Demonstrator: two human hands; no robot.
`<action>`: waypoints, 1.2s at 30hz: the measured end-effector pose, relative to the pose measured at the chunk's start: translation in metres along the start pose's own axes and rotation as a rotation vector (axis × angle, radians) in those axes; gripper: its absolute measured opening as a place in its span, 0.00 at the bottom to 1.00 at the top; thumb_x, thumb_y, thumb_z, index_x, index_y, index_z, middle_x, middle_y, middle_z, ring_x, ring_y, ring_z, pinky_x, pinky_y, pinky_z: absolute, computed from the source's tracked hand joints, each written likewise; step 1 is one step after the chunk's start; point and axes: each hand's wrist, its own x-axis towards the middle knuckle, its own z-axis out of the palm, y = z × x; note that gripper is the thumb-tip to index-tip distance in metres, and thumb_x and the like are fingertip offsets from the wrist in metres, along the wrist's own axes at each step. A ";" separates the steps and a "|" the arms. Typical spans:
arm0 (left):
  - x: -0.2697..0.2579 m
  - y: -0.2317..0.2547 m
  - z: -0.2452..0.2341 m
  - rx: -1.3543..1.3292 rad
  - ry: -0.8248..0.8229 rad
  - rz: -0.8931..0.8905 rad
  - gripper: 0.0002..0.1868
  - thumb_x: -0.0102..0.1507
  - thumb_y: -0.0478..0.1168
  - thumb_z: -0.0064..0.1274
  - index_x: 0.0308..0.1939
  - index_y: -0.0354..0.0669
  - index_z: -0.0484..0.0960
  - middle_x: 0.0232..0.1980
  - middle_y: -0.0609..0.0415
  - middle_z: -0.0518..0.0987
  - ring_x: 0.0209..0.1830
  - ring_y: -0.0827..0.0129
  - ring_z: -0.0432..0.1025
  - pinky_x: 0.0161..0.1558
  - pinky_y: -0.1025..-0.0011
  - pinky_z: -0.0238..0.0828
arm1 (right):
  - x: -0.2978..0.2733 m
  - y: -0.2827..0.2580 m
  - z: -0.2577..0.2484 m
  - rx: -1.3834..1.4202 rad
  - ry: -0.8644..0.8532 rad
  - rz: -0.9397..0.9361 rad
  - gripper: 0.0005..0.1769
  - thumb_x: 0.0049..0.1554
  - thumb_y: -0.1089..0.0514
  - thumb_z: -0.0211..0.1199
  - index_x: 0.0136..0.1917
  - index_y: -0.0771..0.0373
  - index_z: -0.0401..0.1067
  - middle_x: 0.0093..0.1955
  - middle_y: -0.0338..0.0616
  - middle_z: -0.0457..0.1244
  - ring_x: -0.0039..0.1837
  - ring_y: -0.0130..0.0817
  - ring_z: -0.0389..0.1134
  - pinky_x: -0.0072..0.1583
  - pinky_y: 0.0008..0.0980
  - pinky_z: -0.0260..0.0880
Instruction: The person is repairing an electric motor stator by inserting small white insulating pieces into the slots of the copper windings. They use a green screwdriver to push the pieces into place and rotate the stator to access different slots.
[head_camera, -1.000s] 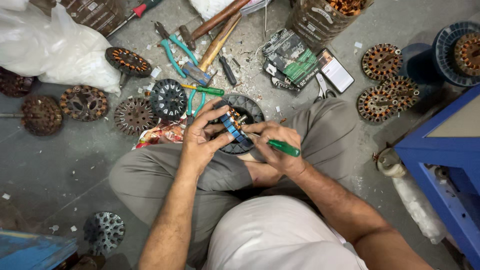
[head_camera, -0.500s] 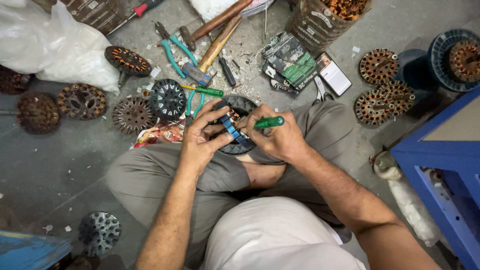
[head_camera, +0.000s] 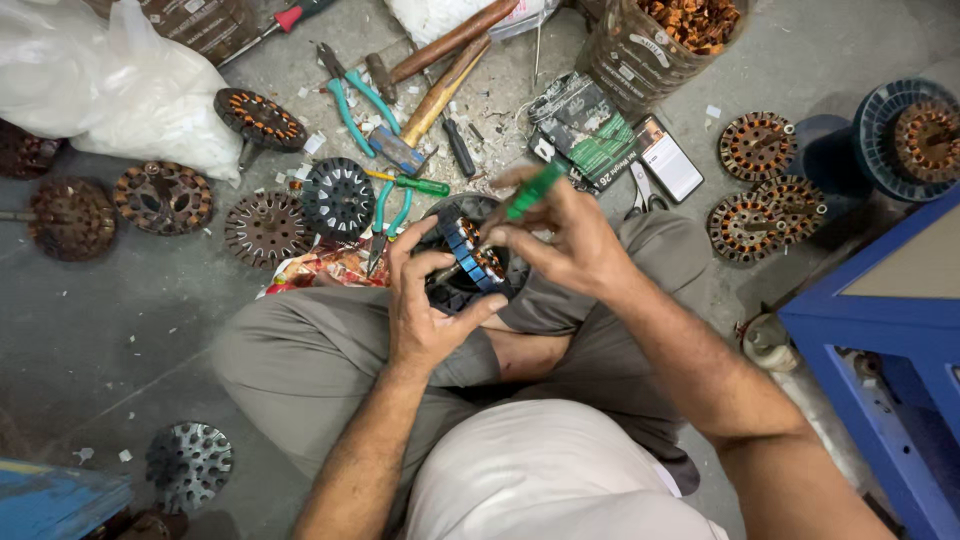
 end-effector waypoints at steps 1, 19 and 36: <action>0.000 0.000 0.000 0.005 -0.005 -0.012 0.38 0.50 0.47 0.78 0.55 0.42 0.68 0.70 0.37 0.66 0.70 0.47 0.65 0.69 0.51 0.67 | 0.005 -0.002 -0.001 -0.042 -0.018 0.036 0.30 0.60 0.64 0.68 0.71 0.66 0.59 0.51 0.47 0.71 0.56 0.33 0.75 0.58 0.35 0.76; 0.005 -0.001 -0.003 0.013 -0.066 -0.012 0.26 0.51 0.42 0.77 0.46 0.46 0.79 0.52 0.53 0.83 0.76 0.53 0.62 0.72 0.55 0.64 | 0.080 -0.002 -0.009 0.199 -0.563 0.183 0.33 0.60 0.67 0.61 0.74 0.66 0.50 0.49 0.47 0.70 0.46 0.31 0.76 0.47 0.30 0.80; 0.002 -0.004 0.000 -0.070 -0.096 -0.079 0.25 0.54 0.43 0.76 0.49 0.47 0.79 0.61 0.45 0.79 0.77 0.55 0.62 0.72 0.59 0.66 | 0.080 -0.005 -0.015 0.054 -0.593 0.119 0.31 0.60 0.65 0.64 0.73 0.62 0.57 0.44 0.43 0.70 0.46 0.32 0.77 0.49 0.32 0.81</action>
